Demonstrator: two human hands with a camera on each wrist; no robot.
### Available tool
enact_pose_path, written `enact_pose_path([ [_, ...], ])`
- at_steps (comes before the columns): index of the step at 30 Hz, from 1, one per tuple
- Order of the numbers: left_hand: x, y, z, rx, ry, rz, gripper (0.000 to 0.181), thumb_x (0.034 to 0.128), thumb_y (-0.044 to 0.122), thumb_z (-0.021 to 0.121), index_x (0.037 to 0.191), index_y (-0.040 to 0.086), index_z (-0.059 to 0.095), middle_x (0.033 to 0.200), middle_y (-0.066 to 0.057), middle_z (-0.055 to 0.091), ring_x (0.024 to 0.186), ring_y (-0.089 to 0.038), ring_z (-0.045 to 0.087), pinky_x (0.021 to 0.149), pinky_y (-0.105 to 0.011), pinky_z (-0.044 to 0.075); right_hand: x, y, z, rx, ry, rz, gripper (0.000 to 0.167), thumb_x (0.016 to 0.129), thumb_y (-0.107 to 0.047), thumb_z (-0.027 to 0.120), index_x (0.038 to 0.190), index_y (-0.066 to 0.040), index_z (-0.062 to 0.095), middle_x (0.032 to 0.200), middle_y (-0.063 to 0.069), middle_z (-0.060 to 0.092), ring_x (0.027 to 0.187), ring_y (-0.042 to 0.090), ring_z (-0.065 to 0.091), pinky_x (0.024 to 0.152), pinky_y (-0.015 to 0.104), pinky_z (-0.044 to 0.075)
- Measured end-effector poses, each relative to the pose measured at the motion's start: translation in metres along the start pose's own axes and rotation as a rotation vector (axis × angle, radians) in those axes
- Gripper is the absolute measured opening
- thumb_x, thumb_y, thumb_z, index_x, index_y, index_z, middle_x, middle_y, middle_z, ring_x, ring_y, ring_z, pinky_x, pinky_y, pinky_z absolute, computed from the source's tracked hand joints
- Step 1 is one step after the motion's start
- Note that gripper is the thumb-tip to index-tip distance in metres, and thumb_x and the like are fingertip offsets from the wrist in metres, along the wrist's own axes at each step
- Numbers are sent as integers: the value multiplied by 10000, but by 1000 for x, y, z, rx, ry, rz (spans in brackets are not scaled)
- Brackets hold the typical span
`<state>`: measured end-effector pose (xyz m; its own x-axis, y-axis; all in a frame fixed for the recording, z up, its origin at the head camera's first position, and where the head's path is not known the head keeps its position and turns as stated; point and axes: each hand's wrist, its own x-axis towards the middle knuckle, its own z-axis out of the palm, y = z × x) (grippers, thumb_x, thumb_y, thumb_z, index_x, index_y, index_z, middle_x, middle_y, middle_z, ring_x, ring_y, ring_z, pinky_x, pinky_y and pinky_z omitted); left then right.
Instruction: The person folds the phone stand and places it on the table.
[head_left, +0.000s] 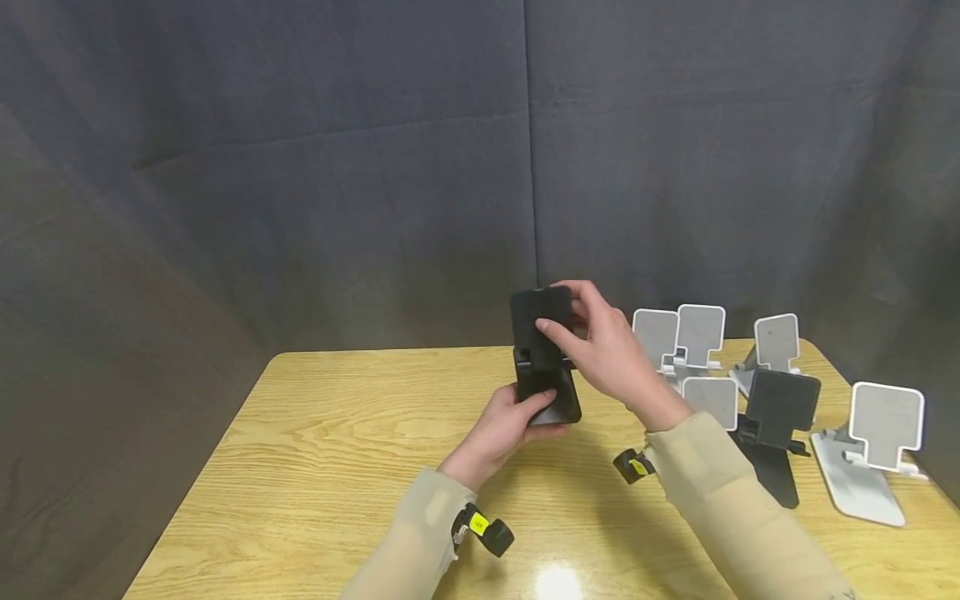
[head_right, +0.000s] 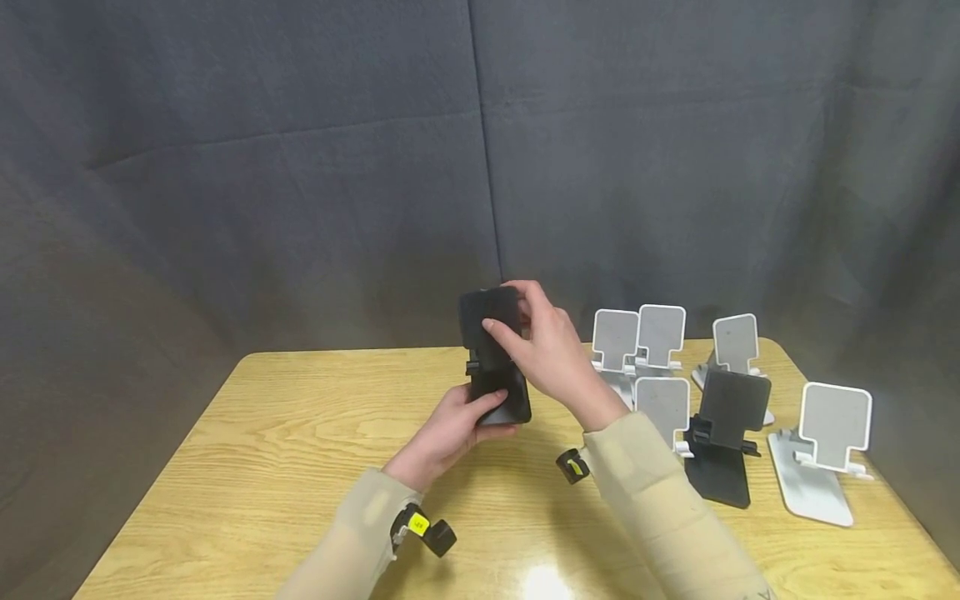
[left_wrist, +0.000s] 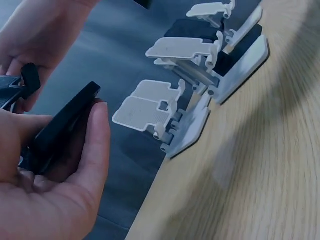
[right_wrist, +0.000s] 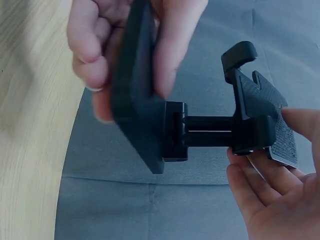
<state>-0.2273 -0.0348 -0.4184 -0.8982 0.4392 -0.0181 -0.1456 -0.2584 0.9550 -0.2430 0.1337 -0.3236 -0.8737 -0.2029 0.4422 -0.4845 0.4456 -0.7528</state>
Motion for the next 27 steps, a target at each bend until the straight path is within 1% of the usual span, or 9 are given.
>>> enact_pose_path([
  [3, -2, 3, 1, -6, -3, 10, 392, 1052, 89, 546, 1394, -95, 491, 1248, -208, 614, 1082, -318, 673, 923, -413, 570, -1, 1, 0, -2, -23, 26, 486, 971, -256, 727, 1360, -93, 487, 1137, 83, 711, 1005, 238, 707, 880, 458, 564],
  [7, -3, 8, 2, -15, -24, 26, 398, 1059, 88, 533, 1422, -66, 477, 1290, -197, 584, 1091, -295, 663, 943, -407, 560, -2, 2, 1, -20, -76, 65, 449, 974, -326, 716, 1318, -112, 523, 1124, 75, 699, 1027, 236, 699, 909, 471, 549],
  [10, -4, 12, 2, -12, -45, 40, 410, 1066, 94, 524, 1448, -41, 464, 1322, -195, 562, 1114, -292, 651, 954, -405, 554, -2, 4, 1, -35, -107, 78, 419, 979, -368, 700, 1287, -130, 546, 1126, 70, 698, 1063, 242, 688, 932, 487, 539],
  [13, -6, 15, 1, -2, -55, 41, 410, 1069, 95, 521, 1454, -32, 462, 1324, -196, 561, 1110, -289, 651, 952, -402, 555, -3, 5, 2, -48, -131, 77, 422, 990, -405, 674, 1293, -139, 551, 1137, 69, 701, 1080, 254, 681, 942, 503, 527],
  [19, -8, 18, 1, 18, -56, 39, 414, 1068, 99, 528, 1457, -24, 459, 1313, -191, 567, 1096, -282, 660, 943, -397, 560, -4, 7, 3, -36, -147, 67, 416, 1008, -407, 648, 1303, -124, 566, 1145, 83, 701, 1079, 268, 677, 942, 514, 517],
  [27, -9, 18, 2, 14, -58, 56, 416, 1060, 100, 540, 1449, -31, 469, 1289, -189, 576, 1048, -264, 673, 933, -394, 565, -2, 8, 2, 21, -164, 66, 399, 1006, -356, 667, 1306, -112, 565, 1164, 88, 679, 1092, 278, 673, 954, 509, 520],
])
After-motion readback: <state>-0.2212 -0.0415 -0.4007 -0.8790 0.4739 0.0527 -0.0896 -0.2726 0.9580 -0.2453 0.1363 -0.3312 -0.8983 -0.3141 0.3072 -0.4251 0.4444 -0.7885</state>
